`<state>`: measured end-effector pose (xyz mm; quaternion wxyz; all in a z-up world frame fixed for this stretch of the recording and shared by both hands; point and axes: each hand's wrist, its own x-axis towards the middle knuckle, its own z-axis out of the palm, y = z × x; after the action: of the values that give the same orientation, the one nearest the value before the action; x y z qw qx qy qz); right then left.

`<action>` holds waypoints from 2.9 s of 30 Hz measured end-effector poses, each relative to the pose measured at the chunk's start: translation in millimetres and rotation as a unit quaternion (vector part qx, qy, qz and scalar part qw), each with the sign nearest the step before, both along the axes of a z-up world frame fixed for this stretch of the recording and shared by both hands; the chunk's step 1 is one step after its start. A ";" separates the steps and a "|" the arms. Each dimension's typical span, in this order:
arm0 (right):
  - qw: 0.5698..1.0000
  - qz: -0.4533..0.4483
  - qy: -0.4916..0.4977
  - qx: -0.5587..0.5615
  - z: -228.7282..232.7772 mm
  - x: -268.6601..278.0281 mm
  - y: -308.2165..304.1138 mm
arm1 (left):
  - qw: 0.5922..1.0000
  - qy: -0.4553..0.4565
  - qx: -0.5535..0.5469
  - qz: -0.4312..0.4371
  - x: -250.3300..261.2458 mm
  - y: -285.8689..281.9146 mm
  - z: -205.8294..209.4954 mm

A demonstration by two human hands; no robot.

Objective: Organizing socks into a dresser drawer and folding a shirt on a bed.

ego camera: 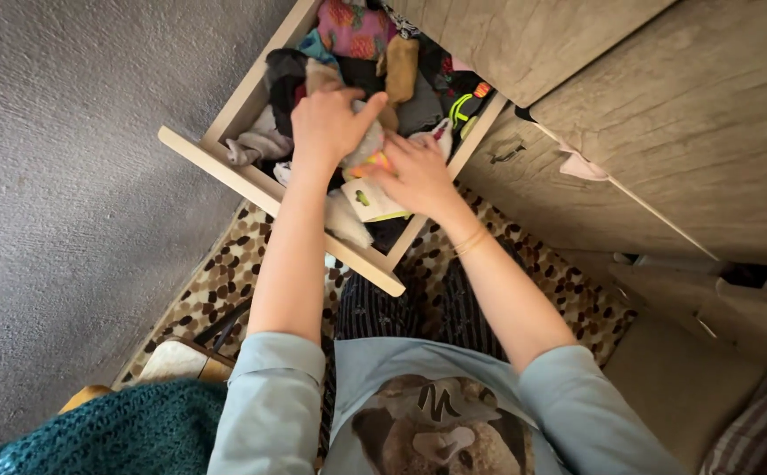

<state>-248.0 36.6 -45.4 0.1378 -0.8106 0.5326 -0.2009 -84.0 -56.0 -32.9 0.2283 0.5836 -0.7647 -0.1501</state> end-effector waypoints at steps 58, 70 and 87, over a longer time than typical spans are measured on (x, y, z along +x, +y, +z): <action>0.959 -0.232 0.157 0.047 -135.0 -67.9 -216.3 | 0.996 0.072 0.020 0.045 11.5 -8.6 -5.2; 0.881 -0.163 -0.437 0.078 -23.9 -55.2 -62.1 | 0.986 0.165 -0.003 0.034 21.7 1.5 7.6; 0.747 -0.003 -0.664 0.030 100.6 -62.6 77.1 | 0.819 0.569 0.045 0.060 13.6 120.2 51.9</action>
<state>-310.6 113.7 55.1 0.4804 -0.4661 0.3151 -0.6728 -70.4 64.1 19.0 0.6051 0.4481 -0.4546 -0.4759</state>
